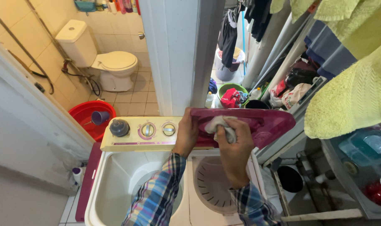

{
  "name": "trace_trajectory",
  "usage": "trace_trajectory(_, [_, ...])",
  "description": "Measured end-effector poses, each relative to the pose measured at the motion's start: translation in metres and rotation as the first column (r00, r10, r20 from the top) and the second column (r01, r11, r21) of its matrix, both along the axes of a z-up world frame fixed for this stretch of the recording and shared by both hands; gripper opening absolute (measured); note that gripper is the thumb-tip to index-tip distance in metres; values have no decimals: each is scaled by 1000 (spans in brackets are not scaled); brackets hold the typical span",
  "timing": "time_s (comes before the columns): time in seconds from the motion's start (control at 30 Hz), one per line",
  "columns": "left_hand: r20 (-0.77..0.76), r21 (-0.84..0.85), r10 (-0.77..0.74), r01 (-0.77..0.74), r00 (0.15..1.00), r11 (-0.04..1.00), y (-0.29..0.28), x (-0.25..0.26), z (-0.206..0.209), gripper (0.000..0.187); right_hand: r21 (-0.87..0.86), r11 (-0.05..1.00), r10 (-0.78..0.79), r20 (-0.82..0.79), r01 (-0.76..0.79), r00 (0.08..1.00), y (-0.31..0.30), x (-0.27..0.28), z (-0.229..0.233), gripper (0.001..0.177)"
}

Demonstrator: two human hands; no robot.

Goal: The person wipes the interior and exterior surfaces of a twin-tub washing machine with a cloth, including the wash tub, the control panel, and the spin dryer lid.

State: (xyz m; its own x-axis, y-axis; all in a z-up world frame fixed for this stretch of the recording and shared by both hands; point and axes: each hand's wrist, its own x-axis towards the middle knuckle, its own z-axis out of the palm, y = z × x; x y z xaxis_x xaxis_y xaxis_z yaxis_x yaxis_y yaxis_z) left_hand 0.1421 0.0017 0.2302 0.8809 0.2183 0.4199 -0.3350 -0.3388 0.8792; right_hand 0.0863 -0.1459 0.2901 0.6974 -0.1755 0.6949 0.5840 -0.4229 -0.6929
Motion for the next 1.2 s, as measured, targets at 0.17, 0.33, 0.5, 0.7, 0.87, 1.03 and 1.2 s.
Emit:
trace_trajectory(0.17, [7, -36, -1, 1, 1000, 999, -1, 3, 0, 15, -224, 975, 41, 151, -6, 988, 18, 2, 15, 34])
trace_trajectory(0.33, [-42, -11, 3, -4, 999, 1000, -1, -1, 11, 21, -524, 851, 89, 202, 31, 975, 40, 18, 19, 43])
trace_trajectory(0.5, [-125, -38, 3, -7, 992, 999, 0, 0, 12, 17, -616, 777, 2, 214, 133, 977, 1, 32, 5, 48])
trace_trajectory(0.7, [-100, 17, 37, -35, 994, 999, -2, 6, 11, 17, -546, 784, -198, 228, 294, 953, -87, 49, -6, 40])
trace_trajectory(0.87, [-5, 32, 64, -64, 998, 997, -4, 8, 2, 16, -450, 860, -215, 107, 240, 971, -99, 55, -13, 37])
trace_trajectory(1.03, [3, 31, 62, -62, 998, 998, -2, 10, -5, 15, -542, 817, -90, 218, 197, 972, -36, 47, -9, 43])
trace_trajectory(1.2, [51, -34, -11, 13, 999, 999, -1, 10, -10, 16, -504, 861, 58, 236, 72, 970, 26, 25, -4, 46])
